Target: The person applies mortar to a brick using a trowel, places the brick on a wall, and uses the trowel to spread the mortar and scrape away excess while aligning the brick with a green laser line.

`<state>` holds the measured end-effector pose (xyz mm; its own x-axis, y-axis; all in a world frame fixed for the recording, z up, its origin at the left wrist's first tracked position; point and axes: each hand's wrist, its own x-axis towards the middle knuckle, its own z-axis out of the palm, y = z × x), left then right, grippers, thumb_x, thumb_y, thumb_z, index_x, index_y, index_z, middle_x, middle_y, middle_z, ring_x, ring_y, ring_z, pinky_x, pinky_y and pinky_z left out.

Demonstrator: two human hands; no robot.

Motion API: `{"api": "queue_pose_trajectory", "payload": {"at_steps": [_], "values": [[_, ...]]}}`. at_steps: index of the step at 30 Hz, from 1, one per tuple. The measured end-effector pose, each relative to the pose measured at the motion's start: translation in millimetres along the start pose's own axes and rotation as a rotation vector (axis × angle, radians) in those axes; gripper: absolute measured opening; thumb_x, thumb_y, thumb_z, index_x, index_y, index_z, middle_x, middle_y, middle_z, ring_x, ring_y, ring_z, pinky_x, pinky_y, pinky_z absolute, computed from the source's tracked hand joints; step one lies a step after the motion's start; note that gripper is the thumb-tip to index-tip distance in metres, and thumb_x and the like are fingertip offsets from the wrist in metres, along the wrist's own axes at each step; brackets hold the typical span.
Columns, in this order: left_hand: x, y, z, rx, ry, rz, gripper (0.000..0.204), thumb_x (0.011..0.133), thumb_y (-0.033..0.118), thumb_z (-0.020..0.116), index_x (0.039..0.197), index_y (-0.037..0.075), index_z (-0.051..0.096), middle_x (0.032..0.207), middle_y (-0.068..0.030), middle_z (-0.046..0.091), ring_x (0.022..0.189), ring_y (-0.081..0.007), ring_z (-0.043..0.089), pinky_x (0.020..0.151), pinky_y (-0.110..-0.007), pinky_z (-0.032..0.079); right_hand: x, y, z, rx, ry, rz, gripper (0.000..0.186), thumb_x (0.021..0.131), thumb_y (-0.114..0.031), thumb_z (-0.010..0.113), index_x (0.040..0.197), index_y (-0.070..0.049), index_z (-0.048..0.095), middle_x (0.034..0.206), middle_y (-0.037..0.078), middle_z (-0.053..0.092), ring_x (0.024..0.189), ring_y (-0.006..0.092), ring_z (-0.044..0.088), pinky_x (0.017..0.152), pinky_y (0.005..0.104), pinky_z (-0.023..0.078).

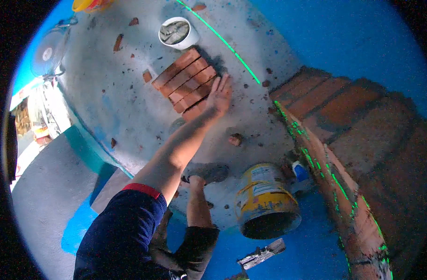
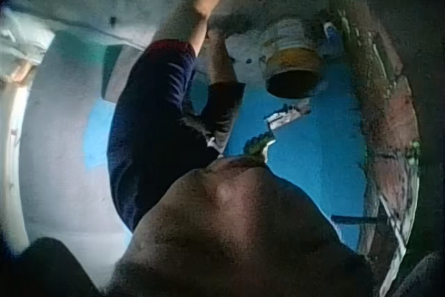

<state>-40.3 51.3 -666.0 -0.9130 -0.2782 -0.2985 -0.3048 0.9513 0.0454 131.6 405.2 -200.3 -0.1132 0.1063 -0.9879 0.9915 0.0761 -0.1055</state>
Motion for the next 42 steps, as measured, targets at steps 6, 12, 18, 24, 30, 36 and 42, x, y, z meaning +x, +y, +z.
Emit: {"api": "queue_pose_trajectory", "payload": {"at_steps": [6, 12, 18, 24, 30, 36, 42], "values": [[-42, 16, 26, -0.194, 0.118, -0.074, 0.053, 0.084, 0.018, 0.055, 0.132, 0.003, 0.038, 0.142, -0.0217, 0.037, 0.129, -0.0364, 0.039, 0.105, -0.046, 0.033, 6, -13, 19, 0.044, -0.072, 0.032, 0.027, 0.077, -0.013, 0.073, 0.096, -0.005, 0.055, 0.084, 0.005, 0.057, 0.065, 0.0157, 0.052, 0.062, 0.0324, 0.044], [-53, -40, -22, -0.514, -0.371, -0.299, 0.044, 0.083, 0.019, 0.053, 0.124, 0.006, 0.045, 0.107, -0.0180, 0.060, 0.097, -0.0376, 0.060, 0.081, -0.048, 0.049, -17, -23, 25, 0.090, -0.161, 0.004, 0.030, 0.076, -0.012, 0.074, 0.098, -0.005, 0.055, 0.086, 0.006, 0.057, 0.065, 0.0162, 0.053, 0.063, 0.0332, 0.045], [-110, -63, -167, -0.851, -0.423, -0.254, 0.054, 0.078, 0.038, 0.066, 0.119, 0.006, 0.055, 0.097, -0.0164, 0.067, 0.093, -0.0333, 0.063, 0.080, -0.040, 0.050, -97, -32, 27, 0.238, -0.370, -0.062, 0.033, 0.075, -0.010, 0.075, 0.100, -0.005, 0.054, 0.088, 0.006, 0.057, 0.066, 0.0168, 0.053, 0.064, 0.0340, 0.045], [-195, -87, -286, -1.171, -0.286, -0.316, 0.041, 0.069, 0.011, 0.069, 0.108, 0.004, 0.061, 0.096, -0.0077, 0.067, 0.092, -0.0199, 0.061, 0.083, -0.035, 0.048, -159, -73, 71, 0.117, -0.580, -0.087, 0.055, 0.067, -0.014, 0.083, 0.109, -0.001, 0.049, 0.093, 0.007, 0.051, 0.075, 0.0188, 0.055, 0.069, 0.0363, 0.046], [-250, -118, -494, -1.910, -0.756, -0.201, 0.072, 0.039, -0.009, 0.061, 0.111, 0.000, 0.063, 0.109, -0.0048, 0.064, 0.108, -0.0168, 0.054, 0.093, -0.031, 0.042, -230, -95, 69, -0.239, -0.605, -0.324, 0.044, 0.066, -0.011, 0.083, 0.100, -0.002, 0.057, 0.083, 0.005, 0.060, 0.077, 0.0167, 0.058, 0.069, 0.0315, 0.047], [-266, -103, -586, -1.890, -0.849, 0.154, 0.081, 0.038, -0.012, 0.064, 0.118, -0.003, 0.058, 0.109, -0.0065, 0.064, 0.101, -0.0198, 0.057, 0.090, -0.033, 0.046, -308, -138, 75, -0.552, -0.550, -0.815, 0.039, 0.070, -0.001, 0.080, 0.105, -0.002, 0.061, 0.088, -0.001, 0.057, 0.079, 0.0089, 0.054, 0.071, 0.0240, 0.045], [-274, -41, -657, -1.946, -0.914, 0.328, 0.066, 0.042, -0.017, 0.067, 0.107, -0.004, 0.062, 0.103, -0.0108, 0.067, 0.095, -0.0254, 0.063, 0.079, -0.039, 0.052, -351, -156, 70, -0.700, -0.501, -1.405, 0.025, 0.069, -0.003, 0.078, 0.091, -0.004, 0.065, 0.091, 0.004, 0.063, 0.082, 0.0113, 0.057, 0.074, 0.0271, 0.047]]}}
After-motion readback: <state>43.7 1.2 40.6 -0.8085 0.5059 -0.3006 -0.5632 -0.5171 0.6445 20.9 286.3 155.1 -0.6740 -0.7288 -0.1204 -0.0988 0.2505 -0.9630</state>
